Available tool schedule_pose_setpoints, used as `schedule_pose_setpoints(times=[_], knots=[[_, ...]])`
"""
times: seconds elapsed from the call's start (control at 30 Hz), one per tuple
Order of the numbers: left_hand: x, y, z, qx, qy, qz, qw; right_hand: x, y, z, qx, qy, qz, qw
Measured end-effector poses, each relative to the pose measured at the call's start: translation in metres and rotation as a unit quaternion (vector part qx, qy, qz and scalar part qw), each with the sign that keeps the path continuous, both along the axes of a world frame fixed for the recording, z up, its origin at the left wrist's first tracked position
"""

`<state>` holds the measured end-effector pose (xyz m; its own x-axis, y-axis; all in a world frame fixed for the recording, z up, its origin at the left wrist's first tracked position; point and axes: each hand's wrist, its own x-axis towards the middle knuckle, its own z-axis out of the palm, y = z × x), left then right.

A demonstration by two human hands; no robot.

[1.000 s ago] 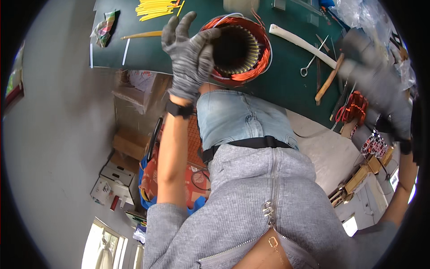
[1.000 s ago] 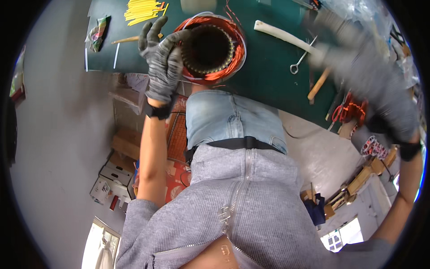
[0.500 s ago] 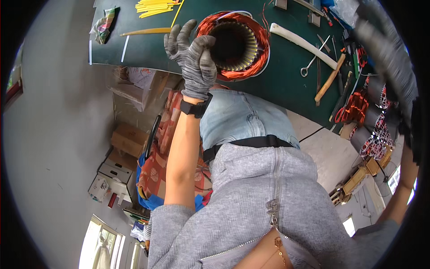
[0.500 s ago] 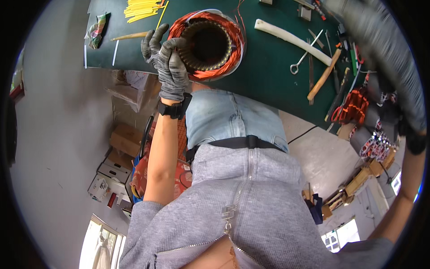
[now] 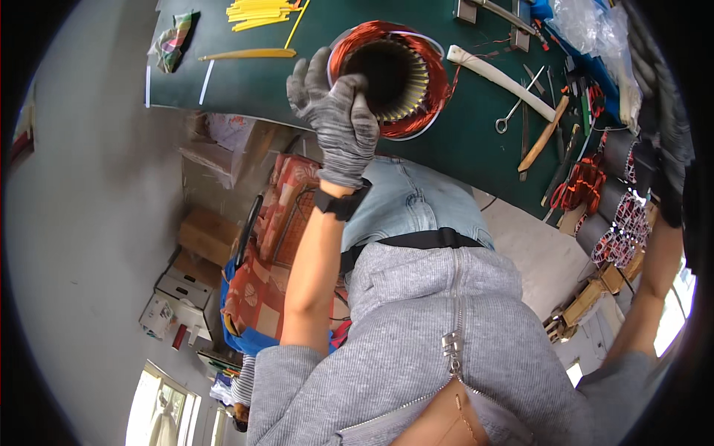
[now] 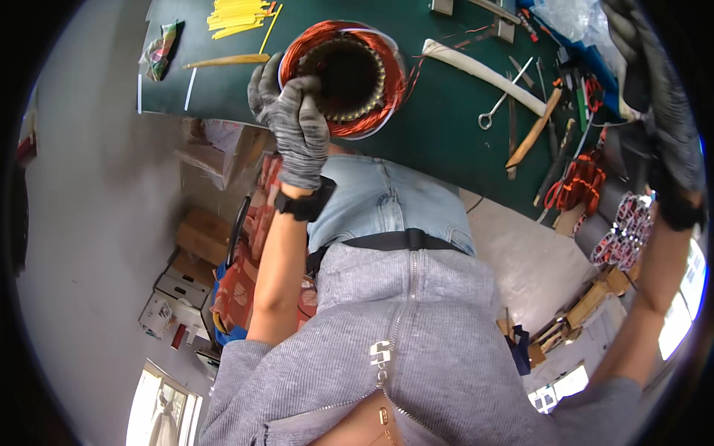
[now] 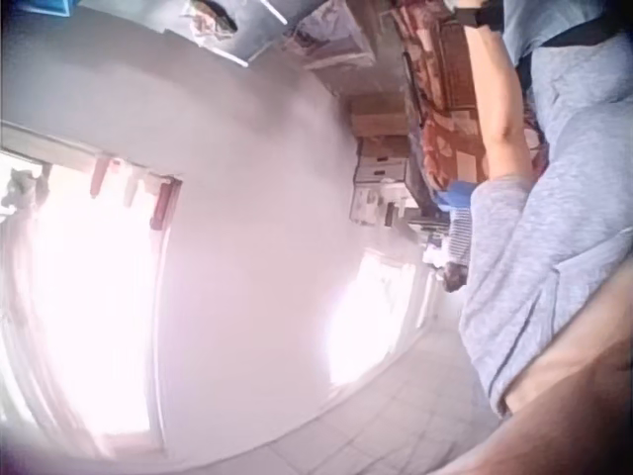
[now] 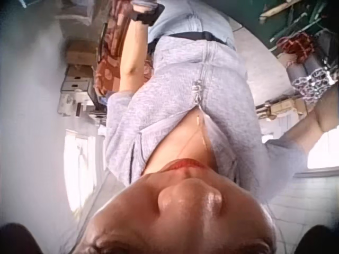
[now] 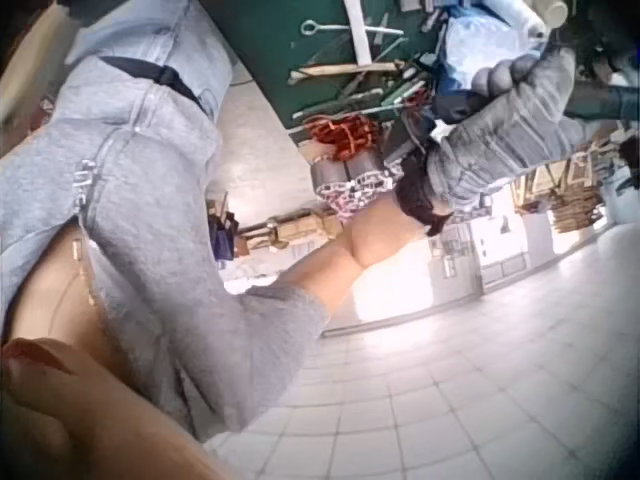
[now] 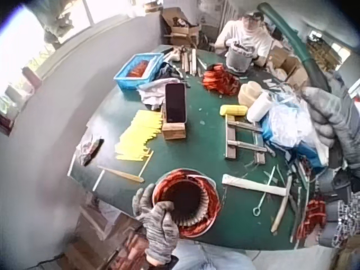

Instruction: The recorder uses a mallet and a wooden block to shape copper windings inside a stator housing, then adjusts the wires with a metal tool.

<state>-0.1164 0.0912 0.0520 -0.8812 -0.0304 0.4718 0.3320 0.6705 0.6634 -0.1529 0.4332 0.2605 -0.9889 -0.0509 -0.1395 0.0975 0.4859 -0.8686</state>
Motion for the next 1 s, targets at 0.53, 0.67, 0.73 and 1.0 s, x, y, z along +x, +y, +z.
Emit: schedule_pose_setpoints(times=[0.53,0.67,0.73,1.0], knots=[[0.016,0.008,0.03,-0.06,-0.028,0.022,0.998,0.176,0.029,-0.179,0.12,-0.158,-0.228,0.953],[0.05,-0.013,0.07,-0.059,0.015,-0.132,0.989,0.173,0.071,-0.232,0.266,-0.084,-0.219,0.935],[0.078,-0.029,0.073,0.009,-0.323,-0.246,0.914,0.164,0.071,-0.233,0.409,0.069,-0.187,0.891],[0.009,-0.016,0.02,0.308,-0.299,-0.256,0.866,0.086,-0.094,-0.243,0.05,0.154,0.067,0.985]])
